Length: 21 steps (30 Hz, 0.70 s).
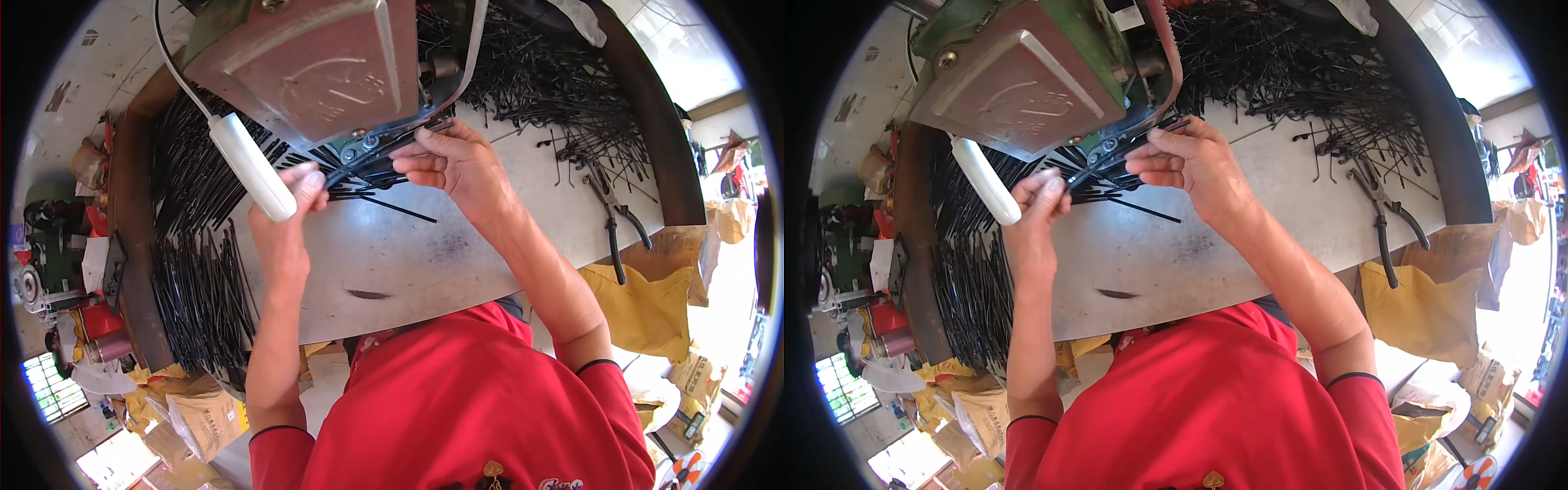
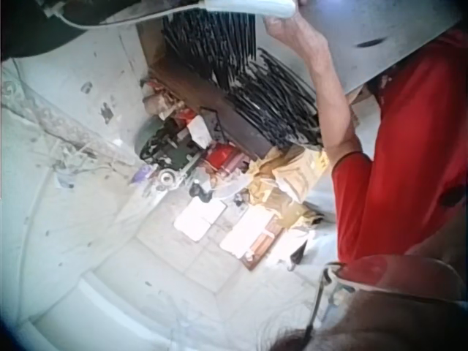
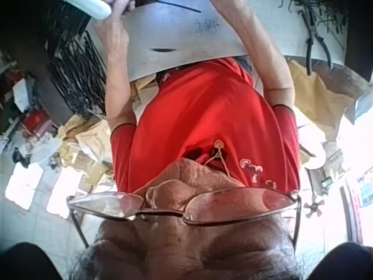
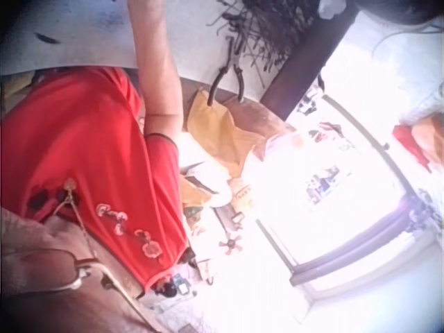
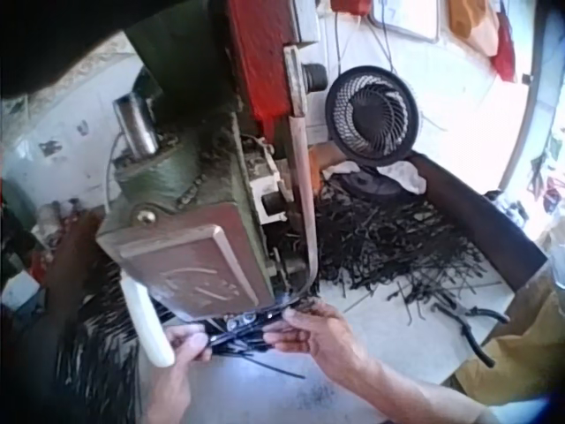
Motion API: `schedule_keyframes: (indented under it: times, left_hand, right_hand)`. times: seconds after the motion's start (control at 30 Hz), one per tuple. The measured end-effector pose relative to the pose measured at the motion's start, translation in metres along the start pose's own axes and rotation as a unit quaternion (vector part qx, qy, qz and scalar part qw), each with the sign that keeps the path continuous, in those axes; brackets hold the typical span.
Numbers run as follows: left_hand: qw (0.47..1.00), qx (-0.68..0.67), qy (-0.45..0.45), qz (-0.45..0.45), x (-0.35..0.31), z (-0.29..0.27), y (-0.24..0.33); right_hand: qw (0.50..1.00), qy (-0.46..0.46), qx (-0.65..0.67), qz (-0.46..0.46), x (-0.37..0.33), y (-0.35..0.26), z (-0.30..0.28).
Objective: The person repeatedly feeds thin black metal rods into a manual bending machine. They use both hands to position the rods and operate the machine's lever to bend them into a hook shape. The finished bent rods are dropped onto a pile on the workbench.
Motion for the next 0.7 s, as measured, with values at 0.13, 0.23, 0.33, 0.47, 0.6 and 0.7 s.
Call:
schedule_keyframes:
  times: [0.13, 0.23, 0.33, 0.47, 0.6, 0.7]
  left_hand:
    - [0.982, -0.176, 0.019, 0.065, 0.002, 0.014, 0.006]
    - [0.98, -0.185, 0.025, 0.074, 0.002, 0.024, 0.008]
    - [0.979, -0.187, 0.034, 0.073, 0.004, 0.027, 0.007]
    - [0.976, -0.203, 0.036, 0.065, 0.002, 0.03, 0.004]
    - [0.975, -0.212, 0.045, 0.054, 0.001, 0.03, 0.001]
    - [0.974, -0.218, 0.034, 0.042, 0.005, 0.036, 0.0]
  right_hand:
    - [0.997, 0.013, 0.061, -0.038, 0.001, 0.003, 0.0]
    - [0.992, 0.028, 0.1, -0.07, 0.0, 0.006, 0.001]
    - [0.987, 0.032, 0.124, -0.098, -0.003, 0.006, 0.002]
    - [0.984, 0.041, 0.138, -0.11, -0.003, 0.008, 0.0]
    - [0.984, 0.027, 0.138, -0.11, -0.001, 0.008, 0.001]
    - [0.984, 0.032, 0.136, -0.111, 0.002, 0.007, -0.002]
Point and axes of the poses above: each hand's wrist, its own x-axis towards the middle knuckle, its own z-axis out of the palm, y = z × x, the point moved 10 cm from there along x, towards the middle knuckle, and after that the axes turned 5 degrees about -y, right-handed, at the moved point
